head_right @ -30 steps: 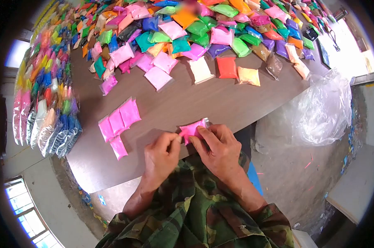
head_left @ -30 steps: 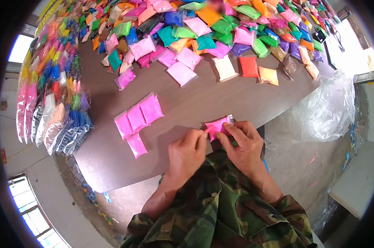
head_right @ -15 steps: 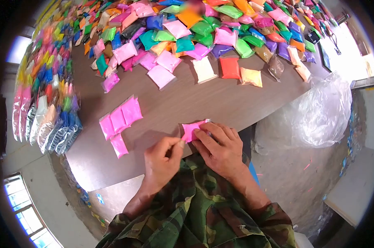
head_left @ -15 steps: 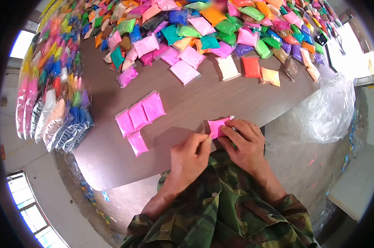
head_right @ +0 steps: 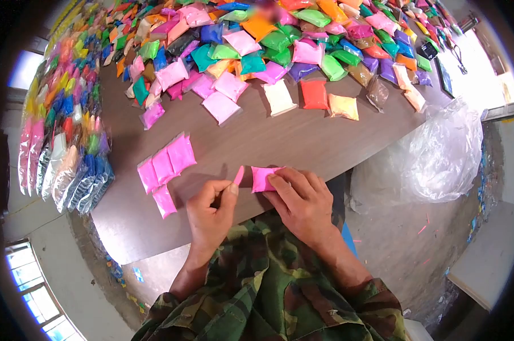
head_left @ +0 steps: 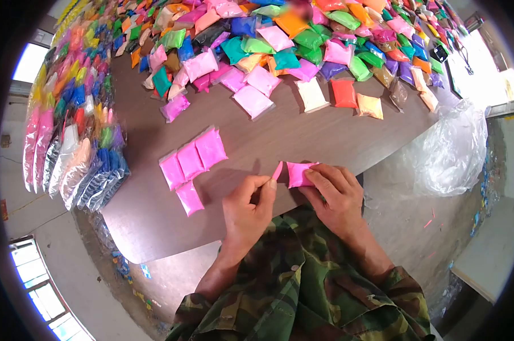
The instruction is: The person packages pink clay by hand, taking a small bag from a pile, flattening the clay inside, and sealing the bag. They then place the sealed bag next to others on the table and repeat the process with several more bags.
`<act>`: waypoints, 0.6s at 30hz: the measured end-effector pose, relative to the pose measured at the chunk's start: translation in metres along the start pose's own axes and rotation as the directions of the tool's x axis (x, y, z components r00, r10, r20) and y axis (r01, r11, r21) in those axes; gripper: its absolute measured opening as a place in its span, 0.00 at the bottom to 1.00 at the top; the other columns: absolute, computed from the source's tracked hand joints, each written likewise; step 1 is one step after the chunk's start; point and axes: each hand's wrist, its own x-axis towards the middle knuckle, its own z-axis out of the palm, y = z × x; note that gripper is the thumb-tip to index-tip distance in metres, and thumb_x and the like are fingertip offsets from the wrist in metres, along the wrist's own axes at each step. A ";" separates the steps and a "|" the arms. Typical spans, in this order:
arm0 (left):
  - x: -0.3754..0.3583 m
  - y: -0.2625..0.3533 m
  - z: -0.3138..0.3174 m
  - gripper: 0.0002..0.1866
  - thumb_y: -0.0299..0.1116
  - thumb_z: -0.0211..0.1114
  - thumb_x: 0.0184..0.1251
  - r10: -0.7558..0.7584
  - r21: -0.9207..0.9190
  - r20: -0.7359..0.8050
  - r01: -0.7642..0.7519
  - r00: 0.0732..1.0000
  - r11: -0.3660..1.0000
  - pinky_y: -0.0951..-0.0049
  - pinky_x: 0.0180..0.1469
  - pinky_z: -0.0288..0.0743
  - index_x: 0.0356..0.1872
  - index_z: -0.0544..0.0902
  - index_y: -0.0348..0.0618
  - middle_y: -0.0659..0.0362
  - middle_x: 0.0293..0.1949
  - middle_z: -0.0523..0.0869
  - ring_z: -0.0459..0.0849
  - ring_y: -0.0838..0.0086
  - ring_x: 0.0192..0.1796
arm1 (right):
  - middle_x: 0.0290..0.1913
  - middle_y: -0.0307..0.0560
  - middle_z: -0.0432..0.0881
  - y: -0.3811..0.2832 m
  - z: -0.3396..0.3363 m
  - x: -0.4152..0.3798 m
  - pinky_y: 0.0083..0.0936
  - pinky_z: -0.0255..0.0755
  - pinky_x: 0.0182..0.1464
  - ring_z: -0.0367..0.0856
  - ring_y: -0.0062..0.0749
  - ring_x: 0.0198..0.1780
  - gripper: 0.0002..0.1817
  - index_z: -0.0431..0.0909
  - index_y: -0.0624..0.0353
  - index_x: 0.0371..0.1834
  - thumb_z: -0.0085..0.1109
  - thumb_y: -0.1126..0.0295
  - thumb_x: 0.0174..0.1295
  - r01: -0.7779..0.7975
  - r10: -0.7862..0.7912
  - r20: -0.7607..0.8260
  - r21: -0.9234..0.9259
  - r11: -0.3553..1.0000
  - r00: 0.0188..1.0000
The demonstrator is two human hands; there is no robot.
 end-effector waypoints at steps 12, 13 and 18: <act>-0.003 0.013 0.007 0.05 0.27 0.74 0.78 0.028 -0.042 0.007 -0.028 1.000 0.999 0.77 0.27 0.65 0.42 0.88 0.37 0.69 0.23 0.81 0.72 0.89 0.27 | 0.39 0.58 0.88 -0.020 -0.011 0.014 0.40 0.82 0.39 0.89 0.54 0.37 0.10 0.87 0.64 0.52 0.71 0.71 0.73 -0.422 0.387 0.183 0.241 0.874 0.904; -0.002 0.014 0.011 0.05 0.27 0.74 0.78 0.019 -0.050 0.012 -0.018 1.000 0.999 0.77 0.27 0.65 0.42 0.88 0.37 0.68 0.23 0.82 0.72 0.89 0.27 | 0.39 0.58 0.88 -0.019 -0.011 0.014 0.40 0.82 0.39 0.89 0.55 0.37 0.10 0.87 0.64 0.52 0.72 0.71 0.73 -0.422 0.386 0.180 0.247 0.872 0.905; 0.012 0.012 0.027 0.04 0.26 0.75 0.75 0.029 -0.025 0.095 -0.027 0.995 0.999 0.69 0.29 0.78 0.39 0.87 0.39 0.53 0.25 0.87 0.86 0.73 0.25 | 0.39 0.57 0.88 -0.015 -0.006 0.009 0.42 0.82 0.39 0.89 0.56 0.37 0.09 0.88 0.64 0.50 0.72 0.72 0.71 -0.395 0.366 0.151 0.274 0.877 0.918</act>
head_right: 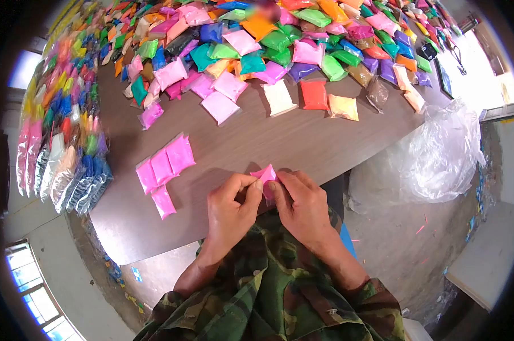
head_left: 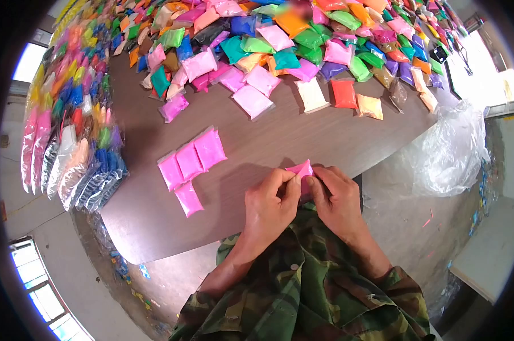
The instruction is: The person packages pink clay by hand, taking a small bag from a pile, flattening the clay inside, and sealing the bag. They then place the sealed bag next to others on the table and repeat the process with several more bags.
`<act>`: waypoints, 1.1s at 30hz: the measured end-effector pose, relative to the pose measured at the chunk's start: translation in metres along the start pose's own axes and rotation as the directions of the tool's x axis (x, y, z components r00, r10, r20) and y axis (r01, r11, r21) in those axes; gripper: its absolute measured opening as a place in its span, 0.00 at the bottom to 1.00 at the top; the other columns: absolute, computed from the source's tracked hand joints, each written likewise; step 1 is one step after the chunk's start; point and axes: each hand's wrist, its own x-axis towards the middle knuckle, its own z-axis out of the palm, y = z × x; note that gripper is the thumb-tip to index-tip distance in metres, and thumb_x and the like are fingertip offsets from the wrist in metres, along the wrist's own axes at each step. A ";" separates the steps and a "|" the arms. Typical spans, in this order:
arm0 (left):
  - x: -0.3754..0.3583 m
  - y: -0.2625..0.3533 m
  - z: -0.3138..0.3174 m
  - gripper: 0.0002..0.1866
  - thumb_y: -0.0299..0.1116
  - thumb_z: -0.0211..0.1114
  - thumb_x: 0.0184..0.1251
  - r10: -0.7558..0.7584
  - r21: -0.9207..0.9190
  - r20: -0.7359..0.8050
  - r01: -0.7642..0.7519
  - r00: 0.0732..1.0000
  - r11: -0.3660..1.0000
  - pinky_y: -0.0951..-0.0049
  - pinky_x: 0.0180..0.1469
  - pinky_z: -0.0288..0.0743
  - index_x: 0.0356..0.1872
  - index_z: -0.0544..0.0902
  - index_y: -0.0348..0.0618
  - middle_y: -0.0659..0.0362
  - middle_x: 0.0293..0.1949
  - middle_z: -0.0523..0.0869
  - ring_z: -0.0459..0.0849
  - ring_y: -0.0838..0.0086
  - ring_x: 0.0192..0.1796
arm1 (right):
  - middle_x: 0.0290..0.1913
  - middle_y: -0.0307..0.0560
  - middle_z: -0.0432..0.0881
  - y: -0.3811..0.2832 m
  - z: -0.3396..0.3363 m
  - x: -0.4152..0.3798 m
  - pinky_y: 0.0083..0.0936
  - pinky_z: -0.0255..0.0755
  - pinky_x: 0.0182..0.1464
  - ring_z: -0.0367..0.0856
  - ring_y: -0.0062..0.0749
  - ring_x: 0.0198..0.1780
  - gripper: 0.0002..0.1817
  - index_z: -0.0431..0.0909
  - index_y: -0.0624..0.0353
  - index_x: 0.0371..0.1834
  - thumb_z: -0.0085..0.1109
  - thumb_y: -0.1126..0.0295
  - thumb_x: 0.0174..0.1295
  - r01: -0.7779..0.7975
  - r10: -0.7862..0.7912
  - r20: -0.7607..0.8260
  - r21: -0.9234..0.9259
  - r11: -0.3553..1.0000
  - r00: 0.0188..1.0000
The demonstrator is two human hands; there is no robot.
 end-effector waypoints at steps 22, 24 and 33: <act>-0.009 -0.007 -0.015 0.04 0.25 0.75 0.75 0.151 0.213 -0.062 -0.135 0.987 0.968 0.70 0.30 0.77 0.42 0.89 0.37 0.54 0.28 0.88 0.85 0.78 0.27 | 0.39 0.50 0.91 -0.007 -0.008 -0.007 0.35 0.83 0.35 0.90 0.43 0.30 0.17 0.85 0.59 0.58 0.73 0.74 0.67 -0.126 0.127 0.013 -0.098 0.987 0.992; -0.012 -0.006 -0.008 0.04 0.26 0.75 0.74 0.180 0.230 -0.056 -0.163 0.982 0.959 0.67 0.29 0.79 0.42 0.88 0.39 0.52 0.28 0.89 0.88 0.71 0.26 | 0.45 0.50 0.91 -0.006 -0.013 0.004 0.36 0.83 0.38 0.91 0.44 0.36 0.18 0.86 0.58 0.57 0.74 0.76 0.64 0.020 -0.027 -0.074 -0.082 0.996 0.997; -0.011 -0.016 0.001 0.05 0.26 0.76 0.71 0.221 0.377 -0.012 -0.201 0.975 0.904 0.60 0.29 0.81 0.40 0.86 0.43 0.51 0.28 0.88 0.89 0.56 0.26 | 0.48 0.40 0.89 0.019 0.000 0.026 0.36 0.84 0.45 0.87 0.44 0.48 0.21 0.90 0.52 0.55 0.77 0.76 0.56 0.336 -0.337 0.028 -0.203 0.920 0.941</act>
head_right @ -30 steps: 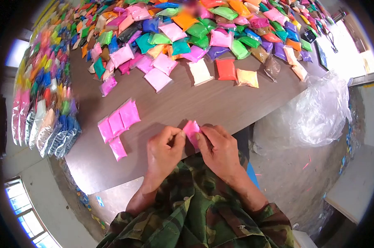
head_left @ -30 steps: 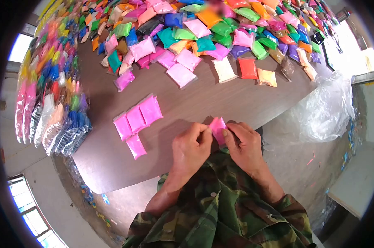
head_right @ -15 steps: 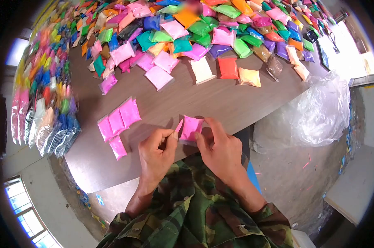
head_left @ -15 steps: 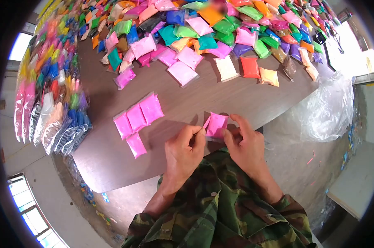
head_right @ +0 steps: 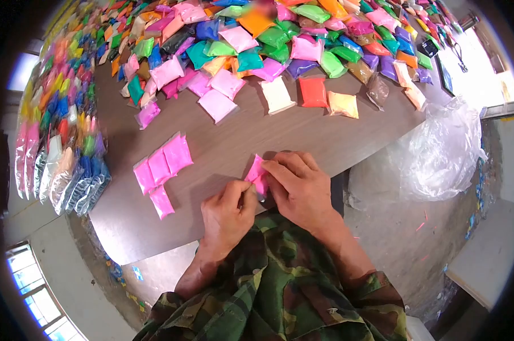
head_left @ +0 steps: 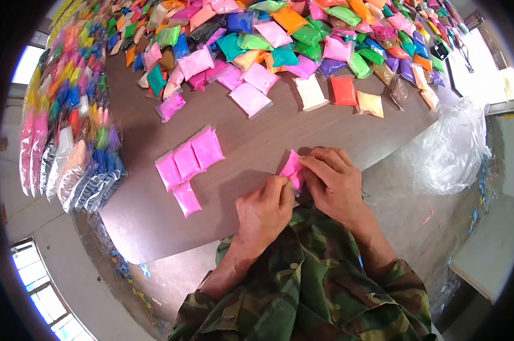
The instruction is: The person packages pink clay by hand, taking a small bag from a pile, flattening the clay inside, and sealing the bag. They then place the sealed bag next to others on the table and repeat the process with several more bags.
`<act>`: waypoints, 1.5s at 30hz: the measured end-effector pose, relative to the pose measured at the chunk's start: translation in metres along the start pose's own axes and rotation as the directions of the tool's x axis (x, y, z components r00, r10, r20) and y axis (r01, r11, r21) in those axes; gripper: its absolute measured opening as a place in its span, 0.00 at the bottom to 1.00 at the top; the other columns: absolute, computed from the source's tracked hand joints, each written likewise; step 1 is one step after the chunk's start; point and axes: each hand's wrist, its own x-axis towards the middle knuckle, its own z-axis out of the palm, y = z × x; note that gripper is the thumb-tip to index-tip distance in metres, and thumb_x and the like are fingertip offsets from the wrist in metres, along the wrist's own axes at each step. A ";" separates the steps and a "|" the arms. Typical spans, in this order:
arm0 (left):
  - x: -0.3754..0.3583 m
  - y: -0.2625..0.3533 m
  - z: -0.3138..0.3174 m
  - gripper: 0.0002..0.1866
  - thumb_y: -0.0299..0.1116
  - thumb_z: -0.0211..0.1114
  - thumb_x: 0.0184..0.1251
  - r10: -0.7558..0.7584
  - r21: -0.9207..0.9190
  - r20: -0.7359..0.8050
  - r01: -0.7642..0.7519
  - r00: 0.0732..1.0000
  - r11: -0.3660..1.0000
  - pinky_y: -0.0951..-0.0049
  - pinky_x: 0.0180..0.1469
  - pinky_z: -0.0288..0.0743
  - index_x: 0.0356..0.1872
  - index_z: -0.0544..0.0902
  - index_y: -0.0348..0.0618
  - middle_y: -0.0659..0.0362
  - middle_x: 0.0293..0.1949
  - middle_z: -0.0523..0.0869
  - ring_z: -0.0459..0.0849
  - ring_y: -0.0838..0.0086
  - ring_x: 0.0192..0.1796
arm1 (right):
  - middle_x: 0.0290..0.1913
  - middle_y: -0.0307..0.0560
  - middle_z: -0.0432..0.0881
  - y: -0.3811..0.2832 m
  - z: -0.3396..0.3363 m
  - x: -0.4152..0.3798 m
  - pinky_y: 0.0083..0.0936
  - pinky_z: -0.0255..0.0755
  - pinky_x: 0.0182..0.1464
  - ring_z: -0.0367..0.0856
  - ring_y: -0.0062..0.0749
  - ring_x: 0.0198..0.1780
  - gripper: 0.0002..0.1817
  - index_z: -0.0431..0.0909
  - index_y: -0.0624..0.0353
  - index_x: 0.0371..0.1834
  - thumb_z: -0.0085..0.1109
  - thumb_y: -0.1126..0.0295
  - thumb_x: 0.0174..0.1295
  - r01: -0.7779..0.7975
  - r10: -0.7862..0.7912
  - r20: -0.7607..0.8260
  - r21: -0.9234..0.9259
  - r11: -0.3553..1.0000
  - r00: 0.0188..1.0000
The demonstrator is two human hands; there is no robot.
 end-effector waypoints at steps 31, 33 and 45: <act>0.024 -0.016 -0.016 0.06 0.25 0.75 0.71 -0.057 0.045 -0.017 0.058 0.998 0.997 0.62 0.27 0.75 0.36 0.85 0.39 0.52 0.23 0.84 0.83 0.62 0.22 | 0.37 0.43 0.88 -0.017 0.020 -0.023 0.35 0.80 0.35 0.85 0.39 0.35 0.20 0.88 0.58 0.51 0.83 0.71 0.56 -0.053 0.052 -0.139 -0.001 0.999 0.989; 0.024 -0.010 -0.016 0.06 0.25 0.75 0.71 -0.056 0.006 -0.019 0.056 0.998 0.998 0.63 0.28 0.75 0.36 0.85 0.39 0.51 0.24 0.85 0.84 0.63 0.23 | 0.37 0.43 0.88 -0.016 0.020 -0.024 0.35 0.80 0.35 0.85 0.39 0.35 0.20 0.88 0.58 0.51 0.83 0.71 0.56 -0.058 0.058 -0.130 -0.003 0.998 0.990; 0.022 -0.020 -0.027 0.05 0.24 0.75 0.71 -0.079 0.055 -0.007 0.080 0.997 0.995 0.66 0.28 0.76 0.37 0.85 0.38 0.52 0.26 0.86 0.84 0.70 0.24 | 0.32 0.43 0.87 -0.016 0.022 -0.022 0.31 0.78 0.36 0.83 0.37 0.32 0.20 0.88 0.60 0.49 0.83 0.77 0.53 -0.073 0.080 -0.148 0.050 0.996 0.986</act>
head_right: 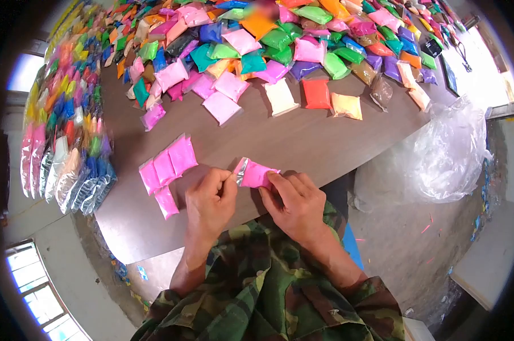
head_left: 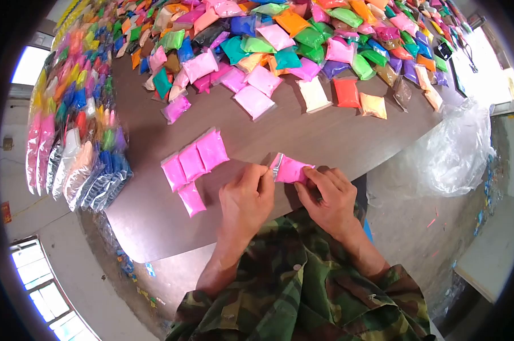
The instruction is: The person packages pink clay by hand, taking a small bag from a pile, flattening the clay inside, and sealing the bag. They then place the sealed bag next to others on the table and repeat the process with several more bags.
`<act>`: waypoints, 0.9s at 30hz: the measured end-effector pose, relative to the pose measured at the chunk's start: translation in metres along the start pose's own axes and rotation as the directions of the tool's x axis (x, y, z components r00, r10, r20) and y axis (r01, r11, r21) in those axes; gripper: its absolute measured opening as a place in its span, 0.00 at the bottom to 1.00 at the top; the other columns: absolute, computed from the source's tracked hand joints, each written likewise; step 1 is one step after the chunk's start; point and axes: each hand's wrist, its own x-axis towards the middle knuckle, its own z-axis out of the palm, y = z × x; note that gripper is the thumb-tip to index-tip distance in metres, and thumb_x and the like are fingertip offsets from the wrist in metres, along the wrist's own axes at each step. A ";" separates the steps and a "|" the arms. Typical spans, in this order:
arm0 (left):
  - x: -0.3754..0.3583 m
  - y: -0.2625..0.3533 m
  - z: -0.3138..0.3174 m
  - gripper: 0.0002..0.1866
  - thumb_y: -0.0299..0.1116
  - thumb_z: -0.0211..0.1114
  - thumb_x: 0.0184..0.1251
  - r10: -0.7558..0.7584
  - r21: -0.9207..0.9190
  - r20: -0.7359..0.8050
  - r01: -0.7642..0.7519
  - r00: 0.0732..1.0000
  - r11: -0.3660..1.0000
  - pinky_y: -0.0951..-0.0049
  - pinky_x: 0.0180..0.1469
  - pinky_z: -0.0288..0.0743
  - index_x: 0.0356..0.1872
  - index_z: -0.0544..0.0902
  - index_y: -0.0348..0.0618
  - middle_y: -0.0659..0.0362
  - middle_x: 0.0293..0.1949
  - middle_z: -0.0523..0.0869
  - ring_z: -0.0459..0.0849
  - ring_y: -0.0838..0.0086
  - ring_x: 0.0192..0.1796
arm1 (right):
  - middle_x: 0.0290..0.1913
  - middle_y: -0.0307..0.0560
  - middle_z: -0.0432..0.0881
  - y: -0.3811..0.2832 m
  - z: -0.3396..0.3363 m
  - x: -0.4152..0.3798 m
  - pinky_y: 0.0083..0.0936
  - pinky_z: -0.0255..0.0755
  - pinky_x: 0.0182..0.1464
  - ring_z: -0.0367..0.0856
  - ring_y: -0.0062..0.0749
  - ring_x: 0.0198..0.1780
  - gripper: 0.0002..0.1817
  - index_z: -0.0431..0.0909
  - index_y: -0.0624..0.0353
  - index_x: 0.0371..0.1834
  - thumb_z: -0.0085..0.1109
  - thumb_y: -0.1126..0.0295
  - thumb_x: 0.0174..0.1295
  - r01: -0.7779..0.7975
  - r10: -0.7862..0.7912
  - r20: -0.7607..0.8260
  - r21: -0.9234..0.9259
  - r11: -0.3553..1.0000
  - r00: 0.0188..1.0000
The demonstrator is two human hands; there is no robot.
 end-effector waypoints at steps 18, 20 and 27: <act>0.009 -0.003 0.007 0.03 0.24 0.74 0.73 -0.068 -0.200 -0.030 0.061 0.997 0.978 0.69 0.31 0.73 0.42 0.89 0.37 0.54 0.25 0.84 0.79 0.73 0.25 | 0.36 0.42 0.89 -0.010 -0.026 -0.004 0.27 0.78 0.36 0.85 0.30 0.33 0.17 0.89 0.64 0.54 0.80 0.72 0.63 -0.312 0.302 0.084 0.166 0.935 0.950; 0.020 -0.001 0.015 0.04 0.25 0.74 0.74 -0.013 -0.251 -0.020 0.008 1.000 0.968 0.69 0.32 0.74 0.44 0.90 0.37 0.54 0.26 0.85 0.80 0.72 0.26 | 0.36 0.37 0.88 -0.015 -0.044 0.001 0.20 0.71 0.33 0.79 0.17 0.33 0.18 0.89 0.65 0.58 0.77 0.69 0.69 -0.597 0.586 0.204 0.506 0.623 0.784; 0.054 0.030 0.056 0.11 0.22 0.69 0.75 0.342 -0.243 0.059 -0.319 0.938 0.916 0.68 0.43 0.82 0.55 0.90 0.39 0.49 0.44 0.91 0.90 0.66 0.41 | 0.38 0.37 0.85 0.005 -0.062 -0.002 0.16 0.64 0.32 0.76 0.17 0.36 0.16 0.88 0.62 0.57 0.67 0.60 0.80 -0.642 0.543 0.557 0.765 -0.041 0.629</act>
